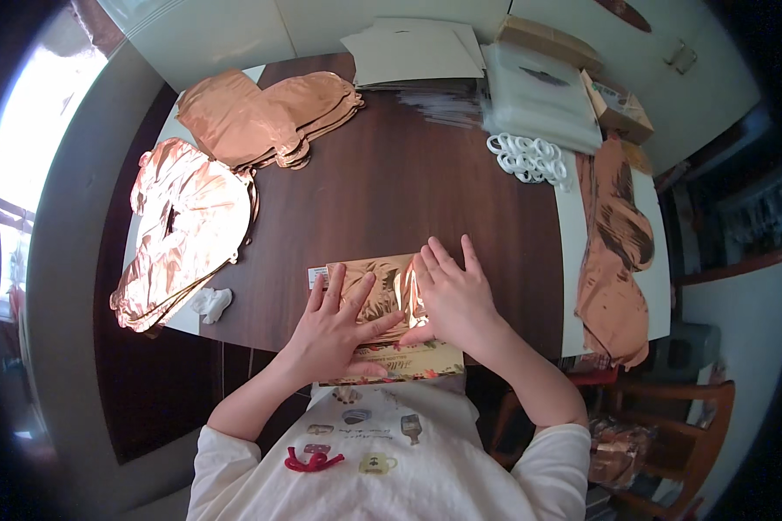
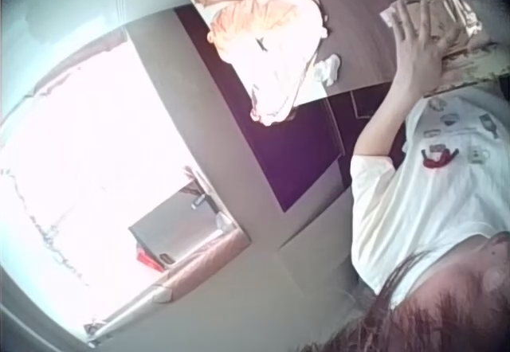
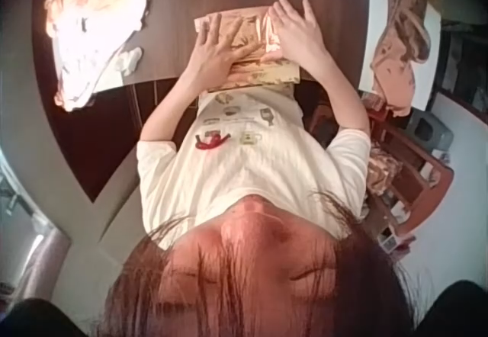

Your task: The person folds foil balloons by hand, then inserts them into plastic sleeves along with cardboard backing inserts for retail packaging.

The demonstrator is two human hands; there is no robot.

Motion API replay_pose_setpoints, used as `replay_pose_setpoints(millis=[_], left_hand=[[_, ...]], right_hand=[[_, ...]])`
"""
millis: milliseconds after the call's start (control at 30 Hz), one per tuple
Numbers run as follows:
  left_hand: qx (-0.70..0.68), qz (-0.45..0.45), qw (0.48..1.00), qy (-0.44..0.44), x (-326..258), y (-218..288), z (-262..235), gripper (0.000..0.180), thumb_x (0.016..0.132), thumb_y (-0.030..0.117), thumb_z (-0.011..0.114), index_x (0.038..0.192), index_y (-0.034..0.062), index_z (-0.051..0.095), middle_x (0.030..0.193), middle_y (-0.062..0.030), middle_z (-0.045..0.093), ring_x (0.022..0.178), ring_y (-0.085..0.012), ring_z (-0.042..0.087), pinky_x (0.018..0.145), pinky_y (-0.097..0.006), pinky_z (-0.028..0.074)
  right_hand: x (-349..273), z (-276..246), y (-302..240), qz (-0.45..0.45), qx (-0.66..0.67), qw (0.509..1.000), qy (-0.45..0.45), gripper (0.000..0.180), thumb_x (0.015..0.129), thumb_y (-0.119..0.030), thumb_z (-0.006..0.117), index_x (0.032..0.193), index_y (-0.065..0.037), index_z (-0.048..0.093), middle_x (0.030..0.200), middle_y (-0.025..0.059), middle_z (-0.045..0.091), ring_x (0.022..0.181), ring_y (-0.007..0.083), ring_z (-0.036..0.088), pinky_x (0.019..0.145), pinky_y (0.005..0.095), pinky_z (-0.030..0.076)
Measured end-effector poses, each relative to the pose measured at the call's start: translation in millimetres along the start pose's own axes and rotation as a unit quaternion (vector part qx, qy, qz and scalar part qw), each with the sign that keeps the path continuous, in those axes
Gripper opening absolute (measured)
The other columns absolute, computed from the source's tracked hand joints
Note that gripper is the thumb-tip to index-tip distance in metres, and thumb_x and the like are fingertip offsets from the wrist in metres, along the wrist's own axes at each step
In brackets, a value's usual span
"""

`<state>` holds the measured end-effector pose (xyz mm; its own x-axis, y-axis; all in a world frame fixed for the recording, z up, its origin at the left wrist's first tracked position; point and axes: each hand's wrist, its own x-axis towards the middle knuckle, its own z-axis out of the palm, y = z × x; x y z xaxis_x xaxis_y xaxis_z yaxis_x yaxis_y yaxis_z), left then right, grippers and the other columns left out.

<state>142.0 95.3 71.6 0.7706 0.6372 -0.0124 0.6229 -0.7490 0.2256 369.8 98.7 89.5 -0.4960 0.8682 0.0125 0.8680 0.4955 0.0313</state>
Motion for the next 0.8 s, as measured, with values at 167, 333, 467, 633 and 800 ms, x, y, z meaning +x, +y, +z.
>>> replay_pose_setpoints(millis=[167,333,467,633,800], left_hand=[[-0.006,0.009,1.000,-0.012,-1,-2,0,0.078,0.067,0.080,0.050,0.136,0.0442,0.040,0.148,-0.0173,0.021,0.135,-0.0526,0.007,0.106,-0.064,0.009],[0.002,0.012,1.000,-0.019,-2,-3,2,0.080,0.065,0.080,0.051,0.136,0.0450,0.038,0.149,-0.0169,0.020,0.135,-0.0531,0.006,0.106,-0.066,0.009],[0.001,0.018,1.000,-0.014,-5,-5,-2,0.080,0.066,0.080,0.050,0.136,0.0428,0.040,0.149,-0.0175,0.020,0.135,-0.0529,0.007,0.105,-0.066,0.010],[0.011,0.038,0.999,-0.003,-15,-8,-20,0.070,0.081,0.061,0.053,0.135,0.0191,0.045,0.139,-0.0185,0.039,0.134,-0.0433,0.025,0.102,-0.063,0.024],[-0.104,-0.108,0.984,-0.100,28,-10,-45,0.049,0.089,0.031,0.054,0.130,0.0052,0.047,0.137,-0.0139,0.044,0.130,-0.0283,0.038,0.106,-0.046,0.031]], right_hand=[[0,13,-1,0.026,0.010,0.999,0.022,0.087,0.070,-0.065,0.058,0.122,0.005,0.052,0.123,0.0171,0.057,0.128,0.0272,0.042,0.108,0.0548,0.022],[-6,21,-5,0.047,-0.002,0.998,0.035,0.079,0.077,-0.059,0.057,0.125,0.003,0.050,0.127,0.0153,0.054,0.129,0.0284,0.040,0.107,0.0543,0.023],[-15,21,-1,0.060,0.056,0.996,0.020,0.081,0.077,-0.058,0.058,0.131,0.001,0.044,0.140,0.0137,0.041,0.133,0.0305,0.033,0.108,0.0546,0.022],[-19,21,-1,0.067,0.073,0.995,0.002,0.086,0.076,-0.060,0.057,0.134,0.001,0.039,0.145,0.0132,0.034,0.136,0.0320,0.029,0.108,0.0550,0.021],[-18,23,-1,0.078,0.070,0.994,-0.025,0.090,0.075,-0.063,0.056,0.136,0.000,0.037,0.147,0.0125,0.031,0.137,0.0321,0.026,0.109,0.0552,0.019]])
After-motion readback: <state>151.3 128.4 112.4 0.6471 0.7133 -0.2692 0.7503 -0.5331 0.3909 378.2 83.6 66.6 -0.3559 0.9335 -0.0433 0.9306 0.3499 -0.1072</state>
